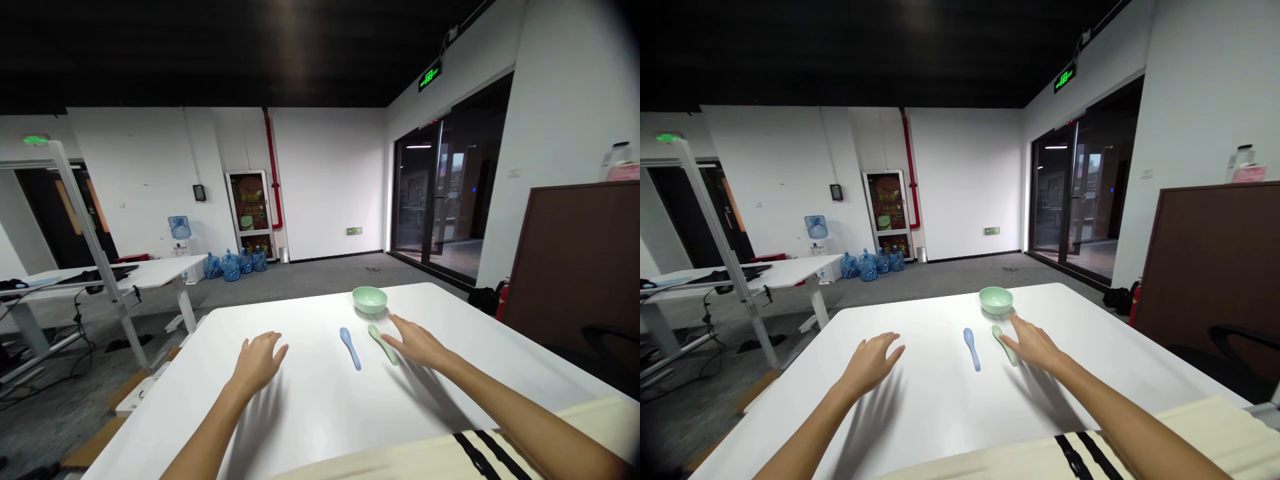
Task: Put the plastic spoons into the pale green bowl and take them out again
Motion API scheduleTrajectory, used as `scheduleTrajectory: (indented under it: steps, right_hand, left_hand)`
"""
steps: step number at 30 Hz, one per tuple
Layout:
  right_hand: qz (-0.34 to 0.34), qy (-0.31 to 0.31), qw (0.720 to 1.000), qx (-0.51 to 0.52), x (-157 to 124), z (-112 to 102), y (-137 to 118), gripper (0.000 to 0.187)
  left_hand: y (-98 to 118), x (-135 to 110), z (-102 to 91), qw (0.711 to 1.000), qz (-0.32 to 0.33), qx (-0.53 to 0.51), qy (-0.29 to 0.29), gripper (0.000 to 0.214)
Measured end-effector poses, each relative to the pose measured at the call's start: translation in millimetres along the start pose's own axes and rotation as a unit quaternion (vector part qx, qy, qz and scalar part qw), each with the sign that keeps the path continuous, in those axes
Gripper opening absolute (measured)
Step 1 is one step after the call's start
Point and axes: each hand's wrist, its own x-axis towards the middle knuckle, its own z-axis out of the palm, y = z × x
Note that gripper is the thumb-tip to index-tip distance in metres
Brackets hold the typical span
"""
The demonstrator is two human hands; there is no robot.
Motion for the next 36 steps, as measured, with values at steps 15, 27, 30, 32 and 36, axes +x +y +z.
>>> scheduleTrajectory:
  steps: [15, 27, 30, 32, 36]
  right_hand:
    - [0.0, -0.02, 1.0, -0.007, -3.0, -3.7, -3.1, 0.082]
    - [0.027, 0.0, 1.0, 0.01, 15.4, -10.4, 17.0, 0.073]
    - [0.052, -0.01, 0.999, -0.006, 30.5, -15.6, 33.2, 0.067]
    - [0.072, -0.016, 0.997, -0.026, 41.1, -17.4, 43.1, 0.062]
    - [0.115, -0.043, 0.99, -0.07, 56.7, -14.0, 55.8, 0.051]
  left_hand:
    - [2.3, -1.4, -4.2, 1.0, -0.002, -0.003, -0.007, 0.048]
    - [3.7, -4.0, -6.3, 1.0, 0.006, -0.006, -0.002, 0.047]
    - [3.7, -3.6, -6.3, 1.0, 0.009, -0.008, -0.006, 0.047]
    - [3.5, -3.5, -5.9, 1.0, 0.01, -0.01, -0.007, 0.047]
    - [2.2, -3.2, -4.3, 1.0, 0.009, -0.013, -0.006, 0.047]
